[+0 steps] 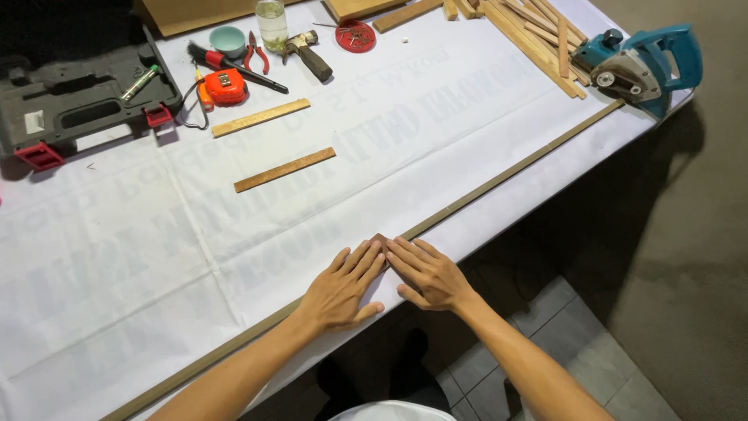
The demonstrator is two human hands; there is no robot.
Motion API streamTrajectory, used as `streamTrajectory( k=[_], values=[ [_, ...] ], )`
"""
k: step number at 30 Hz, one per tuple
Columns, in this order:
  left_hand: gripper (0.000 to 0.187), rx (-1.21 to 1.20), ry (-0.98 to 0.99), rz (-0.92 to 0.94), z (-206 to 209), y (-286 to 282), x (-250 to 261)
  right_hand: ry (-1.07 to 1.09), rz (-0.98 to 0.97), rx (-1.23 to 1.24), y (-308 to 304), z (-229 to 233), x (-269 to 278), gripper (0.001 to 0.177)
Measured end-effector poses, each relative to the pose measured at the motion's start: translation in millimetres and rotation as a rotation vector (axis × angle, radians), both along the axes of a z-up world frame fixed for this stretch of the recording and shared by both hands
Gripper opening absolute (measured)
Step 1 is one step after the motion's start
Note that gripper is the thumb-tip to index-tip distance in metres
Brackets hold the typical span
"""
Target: Using power tools and hand tools to sand, plane, and assemble wooden components.
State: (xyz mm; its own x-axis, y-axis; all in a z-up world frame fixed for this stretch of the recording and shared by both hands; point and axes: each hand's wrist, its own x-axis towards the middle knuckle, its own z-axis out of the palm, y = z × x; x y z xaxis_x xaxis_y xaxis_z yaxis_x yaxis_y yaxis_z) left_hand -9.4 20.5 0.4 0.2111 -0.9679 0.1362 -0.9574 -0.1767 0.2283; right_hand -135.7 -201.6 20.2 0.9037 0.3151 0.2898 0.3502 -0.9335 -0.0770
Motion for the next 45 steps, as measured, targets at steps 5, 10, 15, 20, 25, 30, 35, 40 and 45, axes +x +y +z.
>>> streamTrajectory(
  k=[5,10,15,20,25,30,35,40,45],
  values=[
    [0.103,0.059,0.005,-0.015,5,-33,-1,0.033,-0.055,0.005,-33,-7,-1,0.072],
    [0.106,0.095,0.025,-0.020,6,-112,-1,0.045,-0.150,0.009,-89,-2,-5,0.072],
    [0.112,0.194,-0.023,-0.011,6,-207,-2,0.122,-0.339,0.012,-156,8,-9,0.081],
    [0.115,0.249,-0.089,0.007,4,-259,-8,0.198,-0.389,-0.025,-199,11,-8,0.086],
    [0.115,0.265,-0.091,0.026,10,-233,-11,0.183,-0.322,-0.030,-187,7,-7,0.084],
    [0.112,0.125,-0.052,0.028,5,-153,-10,0.065,-0.142,0.044,-135,-3,-4,0.086],
    [0.110,0.100,-0.042,0.025,7,-104,-8,0.005,-0.054,0.076,-96,-15,1,0.088],
    [0.111,0.170,0.006,0.048,13,-132,-9,-0.040,-0.080,0.064,-122,-21,1,0.083],
    [0.111,0.145,-0.002,0.052,3,-195,-9,0.014,-0.149,0.032,-178,-15,-2,0.080]
  ],
)
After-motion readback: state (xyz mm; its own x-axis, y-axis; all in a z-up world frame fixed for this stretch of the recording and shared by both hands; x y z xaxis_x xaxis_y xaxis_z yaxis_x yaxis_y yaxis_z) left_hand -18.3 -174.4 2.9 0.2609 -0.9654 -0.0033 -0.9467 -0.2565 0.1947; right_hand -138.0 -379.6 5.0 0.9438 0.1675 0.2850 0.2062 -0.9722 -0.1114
